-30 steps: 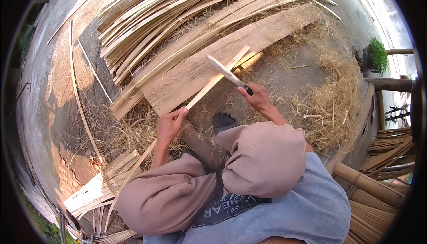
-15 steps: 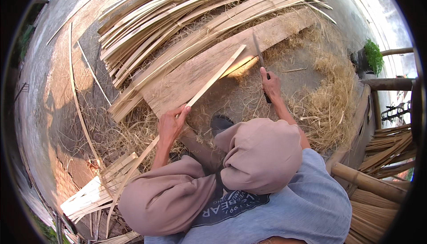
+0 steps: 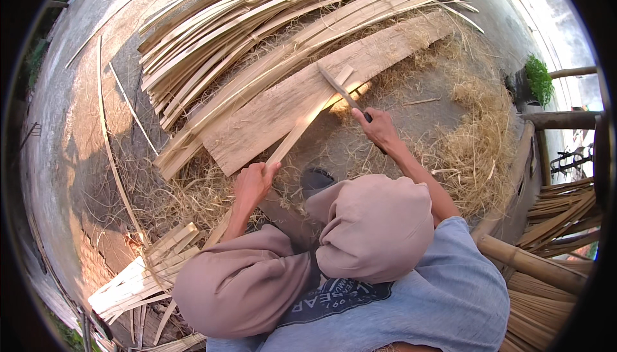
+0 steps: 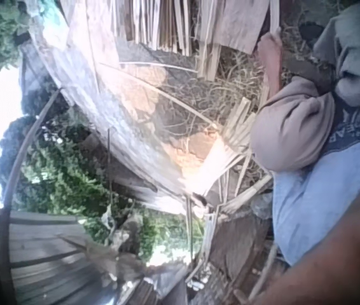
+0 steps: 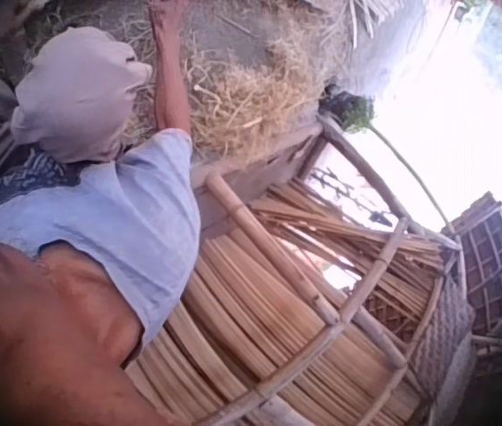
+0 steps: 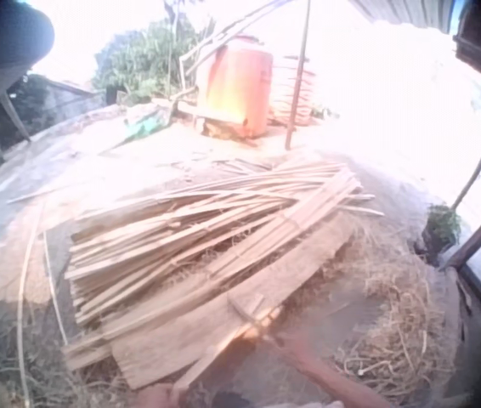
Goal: The person splits long bamboo strips into thinner slats using a knife. They repeatedly position a strip on a wooden board, strike it with the knife to split it, then set the slats aside. The process continues with multiple strips throughout the clip.
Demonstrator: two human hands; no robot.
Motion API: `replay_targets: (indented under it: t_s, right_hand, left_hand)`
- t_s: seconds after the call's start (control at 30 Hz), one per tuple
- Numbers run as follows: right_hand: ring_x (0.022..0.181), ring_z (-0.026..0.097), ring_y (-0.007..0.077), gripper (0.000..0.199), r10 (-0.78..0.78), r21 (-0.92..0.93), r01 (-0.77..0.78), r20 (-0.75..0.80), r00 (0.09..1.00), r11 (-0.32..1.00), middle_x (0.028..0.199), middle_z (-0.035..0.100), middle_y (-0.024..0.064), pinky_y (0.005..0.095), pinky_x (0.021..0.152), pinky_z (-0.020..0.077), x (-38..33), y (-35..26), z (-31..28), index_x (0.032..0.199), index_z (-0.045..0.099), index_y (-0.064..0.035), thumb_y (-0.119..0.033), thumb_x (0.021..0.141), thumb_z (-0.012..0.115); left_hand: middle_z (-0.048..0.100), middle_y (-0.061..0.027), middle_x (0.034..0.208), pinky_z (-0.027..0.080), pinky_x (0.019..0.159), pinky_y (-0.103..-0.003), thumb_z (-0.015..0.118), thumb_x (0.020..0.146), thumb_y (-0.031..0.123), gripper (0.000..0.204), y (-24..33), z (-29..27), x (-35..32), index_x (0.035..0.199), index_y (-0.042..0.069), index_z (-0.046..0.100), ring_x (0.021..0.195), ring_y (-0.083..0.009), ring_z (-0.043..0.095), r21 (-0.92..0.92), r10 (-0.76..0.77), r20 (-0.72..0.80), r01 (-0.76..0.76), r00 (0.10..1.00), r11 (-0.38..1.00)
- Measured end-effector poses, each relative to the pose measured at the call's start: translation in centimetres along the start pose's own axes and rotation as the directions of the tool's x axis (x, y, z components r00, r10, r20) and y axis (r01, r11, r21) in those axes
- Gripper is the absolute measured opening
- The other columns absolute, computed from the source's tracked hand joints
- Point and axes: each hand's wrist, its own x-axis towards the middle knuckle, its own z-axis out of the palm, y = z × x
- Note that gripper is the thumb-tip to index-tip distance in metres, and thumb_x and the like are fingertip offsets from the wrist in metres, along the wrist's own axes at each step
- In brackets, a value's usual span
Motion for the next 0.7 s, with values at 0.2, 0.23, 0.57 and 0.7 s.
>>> replay_targets:
  t_s: [0.2, 0.23, 0.57, 0.7]
  right_hand:
    - [0.058, 0.06, 0.0255, 0.067, 0.217, 0.065, -0.216, -0.018, 0.976, 0.974, 0.058, 0.057, 0.0143, 0.0441, 0.057, 0.0485, 0.2, 2.1, -0.9, 0.072, 0.063, 0.0011, -0.061, 0.097, 0.061]
    - [0.058, 0.06, 0.0258, 0.067, 0.256, 0.123, -0.251, -0.033, 0.966, 0.96, 0.058, 0.057, 0.0146, 0.0445, 0.057, 0.048, 1.2, 2.1, -1.9, 0.072, 0.063, 0.001, -0.061, 0.097, 0.061]
    - [0.056, 0.058, 0.0274, 0.068, -0.056, -0.069, 0.056, 0.009, 0.998, 0.996, 0.058, 0.057, 0.0144, 0.0464, 0.055, 0.0441, -2.7, 1.6, -1.7, 0.072, 0.061, 0.0001, -0.063, 0.097, 0.06]
    - [0.056, 0.059, 0.0282, 0.068, 0.343, 0.177, -0.315, -0.165, 0.925, 0.933, 0.058, 0.057, 0.0155, 0.0462, 0.056, 0.045, 2.5, 3.6, -4.3, 0.074, 0.062, -0.0005, -0.064, 0.097, 0.059]
  left_hand:
    - [0.067, -0.0226, 0.068, 0.05, 0.061, -0.059, 0.057, 0.102, 0.051, 0.049, -0.4, 3.4, -0.4, 0.085, 0.006, 0.068, 0.071, -0.0453, 0.069, 0.141, 0.198, -0.219, -0.169, 0.955, 0.975]
    - [0.067, -0.022, 0.067, 0.05, 0.06, -0.058, 0.057, 0.102, 0.049, 0.047, -0.5, 3.3, -0.3, 0.085, 0.006, 0.067, 0.069, -0.0447, 0.069, 0.18, 0.222, -0.239, -0.182, 0.945, 0.967]
    - [0.066, -0.0198, 0.067, 0.046, 0.055, -0.056, 0.056, 0.104, 0.042, 0.038, -1.4, 4.8, -0.4, 0.085, 0.009, 0.06, 0.065, -0.0448, 0.066, 0.216, 0.32, -0.298, -0.264, 0.899, 0.94]
    - [0.066, -0.0209, 0.066, 0.046, 0.055, -0.056, 0.057, 0.103, 0.042, 0.038, -1.6, 3.7, -0.2, 0.085, 0.009, 0.062, 0.066, -0.0454, 0.066, 0.216, 0.307, -0.308, -0.248, 0.9, 0.944]
